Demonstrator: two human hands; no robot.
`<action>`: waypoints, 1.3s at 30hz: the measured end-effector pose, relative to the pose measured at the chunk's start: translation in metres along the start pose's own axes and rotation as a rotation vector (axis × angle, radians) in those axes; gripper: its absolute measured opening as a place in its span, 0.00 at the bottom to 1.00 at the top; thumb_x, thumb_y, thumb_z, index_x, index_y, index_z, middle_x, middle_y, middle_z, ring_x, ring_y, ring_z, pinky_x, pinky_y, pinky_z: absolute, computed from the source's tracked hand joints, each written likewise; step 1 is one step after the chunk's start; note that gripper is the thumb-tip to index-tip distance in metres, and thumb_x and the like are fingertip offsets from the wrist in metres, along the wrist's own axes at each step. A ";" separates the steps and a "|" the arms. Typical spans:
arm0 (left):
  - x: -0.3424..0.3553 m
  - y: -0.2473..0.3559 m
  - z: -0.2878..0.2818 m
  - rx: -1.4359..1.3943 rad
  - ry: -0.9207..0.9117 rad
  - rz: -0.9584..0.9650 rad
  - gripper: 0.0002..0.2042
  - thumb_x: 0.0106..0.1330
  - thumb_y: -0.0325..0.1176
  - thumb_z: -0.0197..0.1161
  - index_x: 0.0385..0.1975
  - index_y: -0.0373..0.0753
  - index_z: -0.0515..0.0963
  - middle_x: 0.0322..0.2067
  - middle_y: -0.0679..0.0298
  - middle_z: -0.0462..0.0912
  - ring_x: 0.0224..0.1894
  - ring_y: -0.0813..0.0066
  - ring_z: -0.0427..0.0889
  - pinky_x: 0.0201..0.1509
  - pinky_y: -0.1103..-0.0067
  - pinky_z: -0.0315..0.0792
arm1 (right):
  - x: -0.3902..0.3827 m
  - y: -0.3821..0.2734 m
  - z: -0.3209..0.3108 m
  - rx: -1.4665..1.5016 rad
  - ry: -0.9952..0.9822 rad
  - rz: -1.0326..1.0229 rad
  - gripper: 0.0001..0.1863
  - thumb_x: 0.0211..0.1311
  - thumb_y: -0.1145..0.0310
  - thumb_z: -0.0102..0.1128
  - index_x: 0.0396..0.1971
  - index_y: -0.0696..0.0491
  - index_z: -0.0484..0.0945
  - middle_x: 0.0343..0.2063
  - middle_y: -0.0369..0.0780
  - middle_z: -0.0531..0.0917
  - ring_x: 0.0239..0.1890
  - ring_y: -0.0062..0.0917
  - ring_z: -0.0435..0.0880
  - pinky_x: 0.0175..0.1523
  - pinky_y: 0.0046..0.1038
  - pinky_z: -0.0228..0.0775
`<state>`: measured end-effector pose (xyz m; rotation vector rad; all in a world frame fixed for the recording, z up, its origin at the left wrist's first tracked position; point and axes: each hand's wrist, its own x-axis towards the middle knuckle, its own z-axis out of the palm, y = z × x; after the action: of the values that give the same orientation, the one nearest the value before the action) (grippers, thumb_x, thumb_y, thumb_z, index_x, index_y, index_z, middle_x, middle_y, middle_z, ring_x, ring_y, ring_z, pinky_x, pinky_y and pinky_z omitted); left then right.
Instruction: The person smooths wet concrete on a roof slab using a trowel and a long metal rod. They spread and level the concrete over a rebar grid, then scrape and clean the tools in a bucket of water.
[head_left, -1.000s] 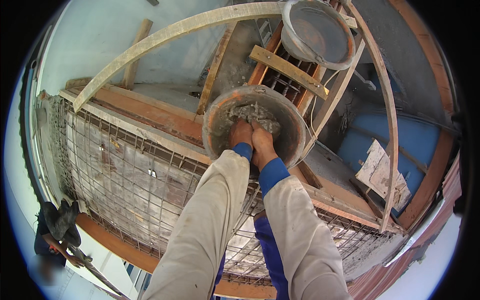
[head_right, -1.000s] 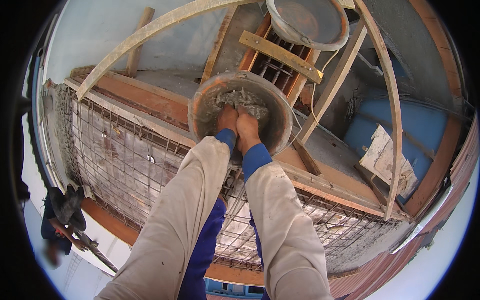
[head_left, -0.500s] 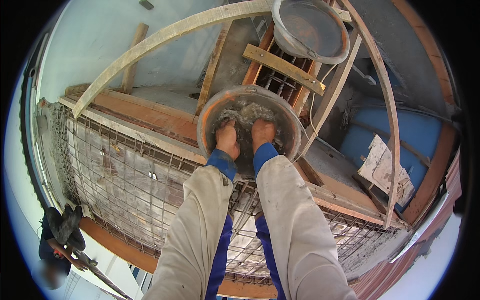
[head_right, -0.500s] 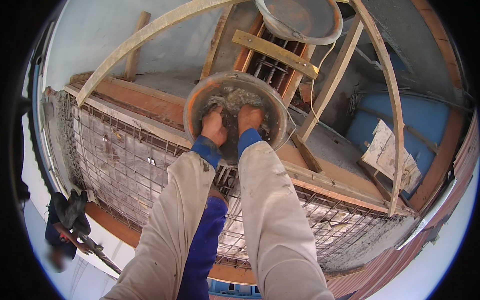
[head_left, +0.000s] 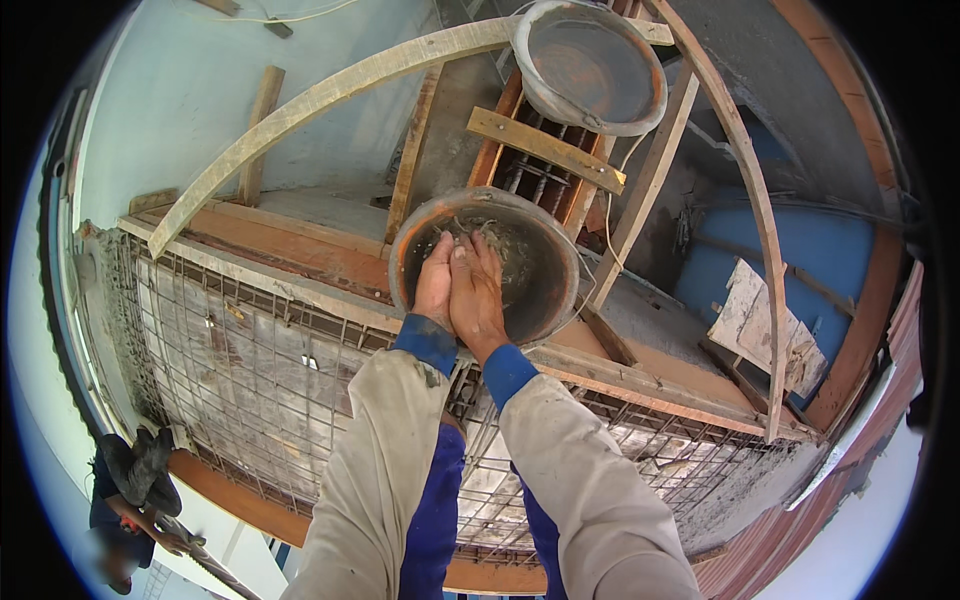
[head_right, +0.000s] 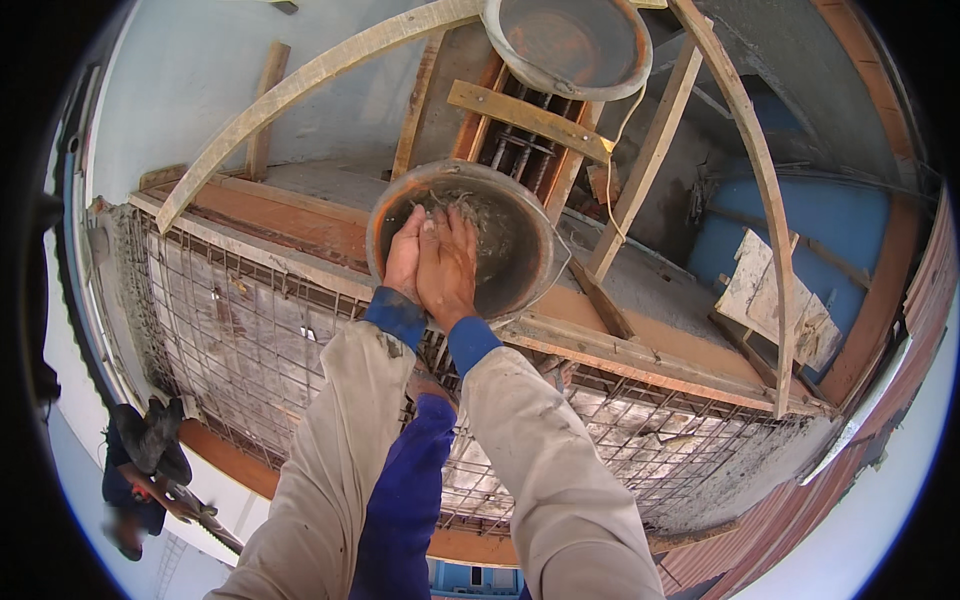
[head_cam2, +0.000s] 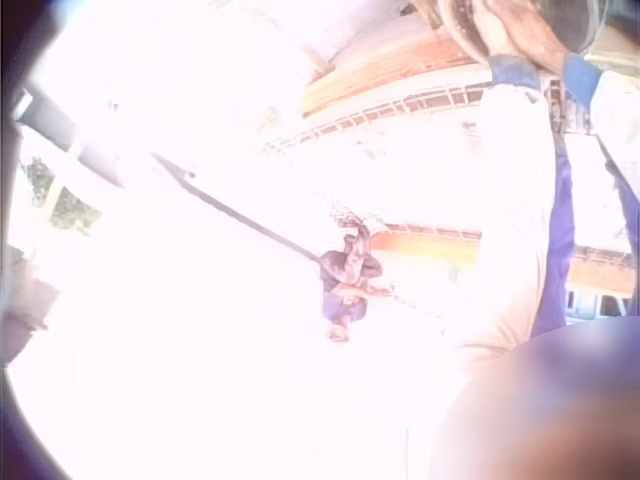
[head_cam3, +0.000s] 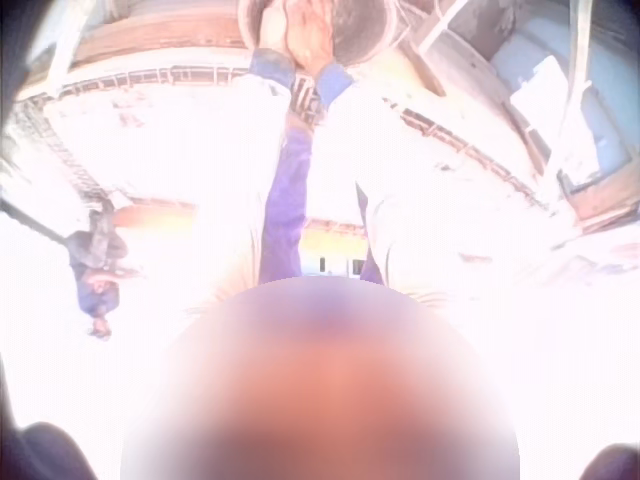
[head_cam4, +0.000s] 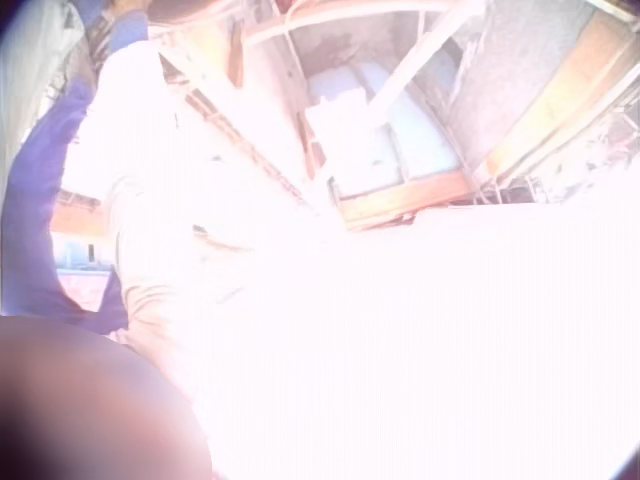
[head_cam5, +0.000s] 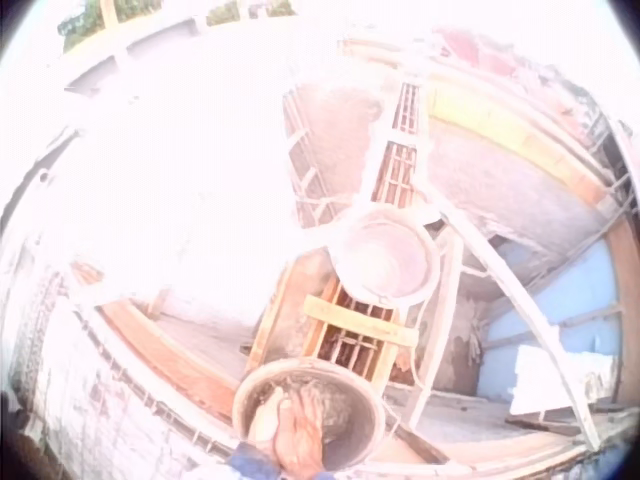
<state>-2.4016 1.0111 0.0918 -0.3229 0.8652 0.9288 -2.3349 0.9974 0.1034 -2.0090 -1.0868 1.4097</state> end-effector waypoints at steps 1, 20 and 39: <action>-0.006 -0.003 0.002 -0.109 -0.131 -0.103 0.23 0.78 0.49 0.46 0.58 0.36 0.69 0.52 0.57 0.77 0.55 0.65 0.76 0.65 0.70 0.66 | 0.018 0.017 -0.006 0.050 0.028 0.155 0.32 0.74 0.49 0.40 0.62 0.62 0.68 0.62 0.59 0.70 0.65 0.51 0.69 0.68 0.40 0.59; 0.007 -0.017 -0.007 0.063 0.200 0.121 0.29 0.78 0.55 0.39 0.68 0.39 0.62 0.64 0.57 0.70 0.68 0.61 0.64 0.72 0.65 0.59 | -0.006 -0.026 -0.003 -0.299 0.027 -0.108 0.30 0.72 0.52 0.43 0.60 0.63 0.70 0.64 0.58 0.67 0.68 0.52 0.62 0.71 0.44 0.55; 0.004 -0.021 0.007 0.444 0.192 0.215 0.25 0.78 0.52 0.43 0.58 0.37 0.72 0.54 0.58 0.78 0.55 0.65 0.77 0.62 0.72 0.68 | -0.035 -0.040 -0.047 0.426 -0.049 0.093 0.38 0.73 0.41 0.42 0.68 0.60 0.63 0.66 0.54 0.67 0.69 0.44 0.65 0.72 0.36 0.54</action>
<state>-2.3793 1.0052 0.0906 0.0678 1.2718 0.8828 -2.3106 0.9956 0.1700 -1.7402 -0.6475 1.5881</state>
